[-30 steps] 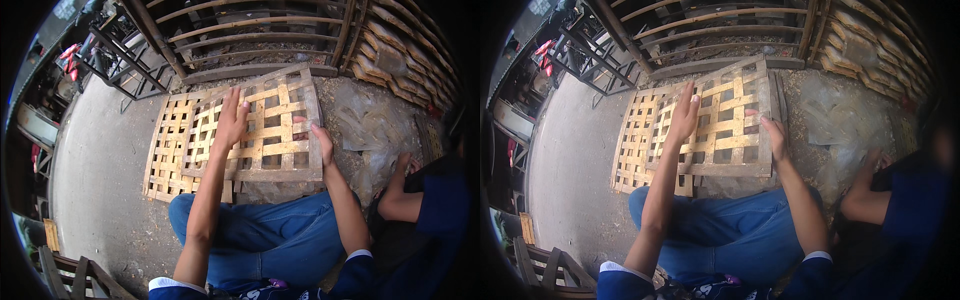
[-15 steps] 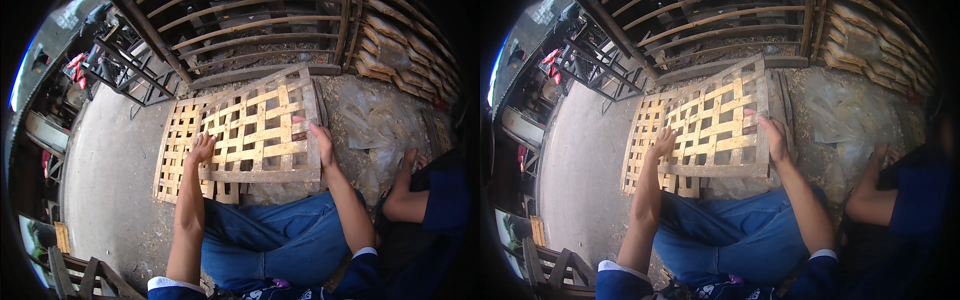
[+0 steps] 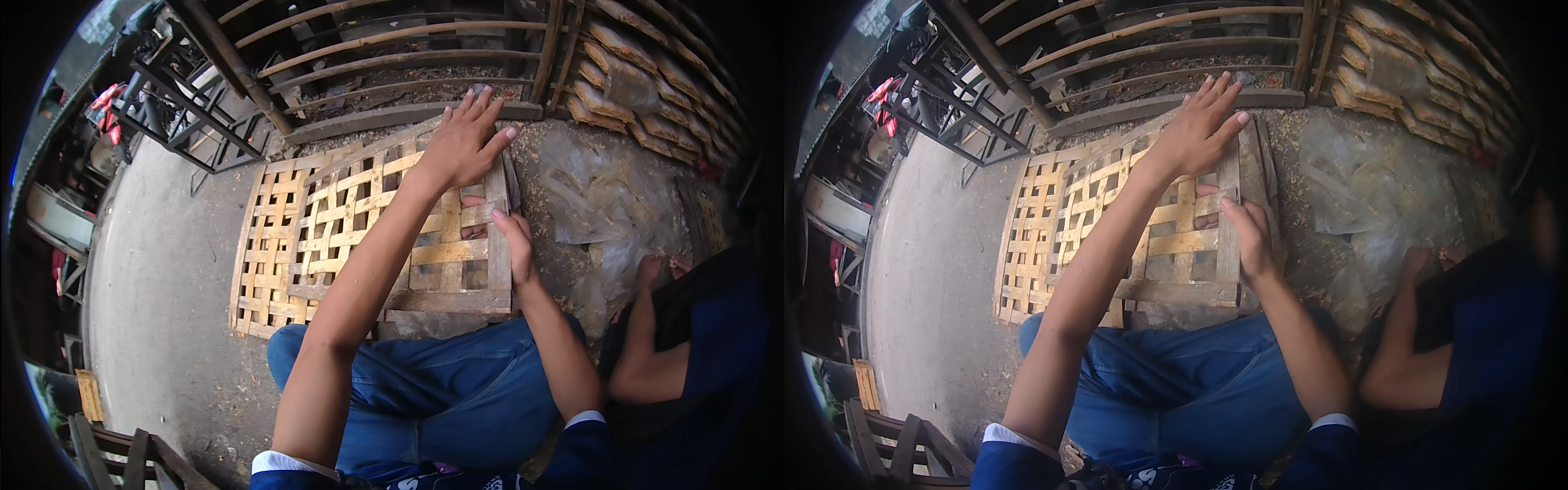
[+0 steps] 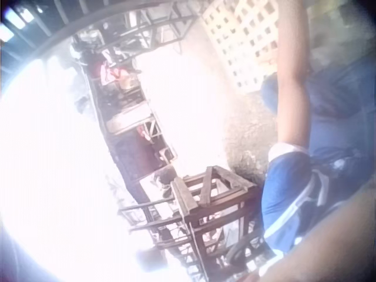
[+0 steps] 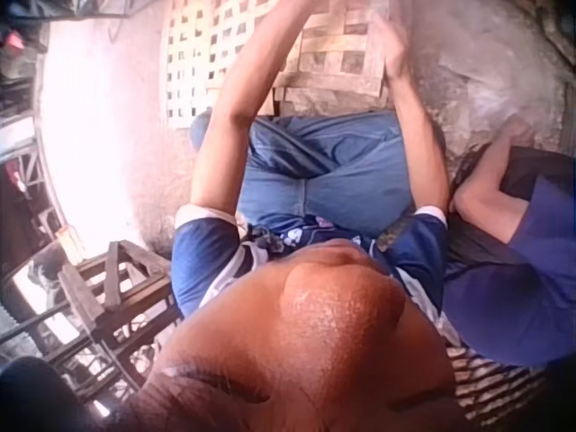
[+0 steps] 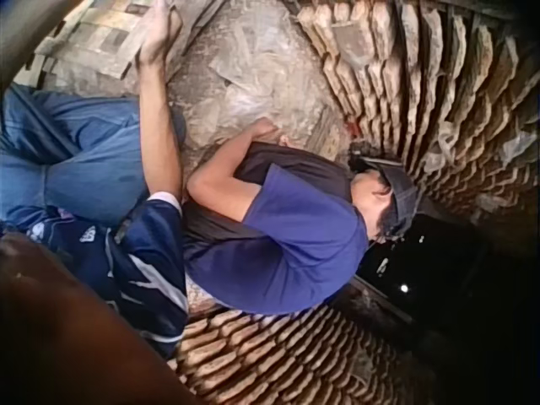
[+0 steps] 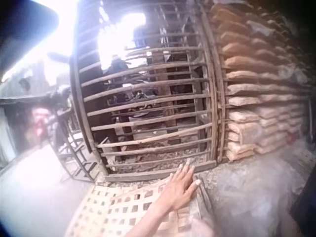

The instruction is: The person sits on the ground and assembles a wooden lattice tray by placing a clear plastic sheet over the frame and pressing it down. They then lift the tray and place it on a stack of similar trays.

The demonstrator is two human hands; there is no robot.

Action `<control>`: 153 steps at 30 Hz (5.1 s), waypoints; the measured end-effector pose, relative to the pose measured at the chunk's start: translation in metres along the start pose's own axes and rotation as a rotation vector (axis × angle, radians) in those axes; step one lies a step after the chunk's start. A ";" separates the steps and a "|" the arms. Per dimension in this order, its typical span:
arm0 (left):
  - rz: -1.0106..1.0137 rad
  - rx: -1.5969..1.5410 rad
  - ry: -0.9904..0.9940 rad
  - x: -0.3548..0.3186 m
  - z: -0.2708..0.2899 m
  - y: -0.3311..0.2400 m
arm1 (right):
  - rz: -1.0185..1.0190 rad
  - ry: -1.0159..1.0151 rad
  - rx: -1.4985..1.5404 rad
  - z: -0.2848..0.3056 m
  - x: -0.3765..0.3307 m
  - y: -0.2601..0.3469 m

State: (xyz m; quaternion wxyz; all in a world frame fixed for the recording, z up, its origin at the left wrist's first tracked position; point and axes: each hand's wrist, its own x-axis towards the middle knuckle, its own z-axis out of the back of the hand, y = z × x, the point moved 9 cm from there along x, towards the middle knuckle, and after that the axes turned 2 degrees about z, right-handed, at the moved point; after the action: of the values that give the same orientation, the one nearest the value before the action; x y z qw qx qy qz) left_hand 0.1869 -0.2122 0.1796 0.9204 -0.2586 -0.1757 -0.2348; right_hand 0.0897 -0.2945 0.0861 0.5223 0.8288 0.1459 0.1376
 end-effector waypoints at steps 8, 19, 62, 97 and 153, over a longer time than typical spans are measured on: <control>0.727 0.319 0.302 -0.160 0.006 0.232 | -0.079 -0.061 0.128 0.000 -0.002 -0.010; 0.645 -0.020 -0.333 -0.223 0.122 0.256 | 0.007 0.059 -0.086 -0.019 -0.001 -0.004; 0.976 0.199 0.280 -0.288 0.035 0.224 | -0.129 -0.033 0.005 0.046 0.029 -0.042; 0.133 0.123 0.210 -0.188 -0.012 0.006 | -0.249 -0.226 0.300 0.023 0.005 -0.056; 0.149 0.322 -0.847 -0.245 0.183 0.073 | -0.328 -0.163 0.523 0.023 -0.006 -0.051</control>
State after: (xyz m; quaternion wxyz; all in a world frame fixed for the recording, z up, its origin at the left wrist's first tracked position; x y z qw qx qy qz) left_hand -0.0146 0.0285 0.1895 0.8104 -0.1975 -0.5514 -0.0115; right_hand 0.0881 -0.2946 0.0299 0.3169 0.9086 0.2658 -0.0574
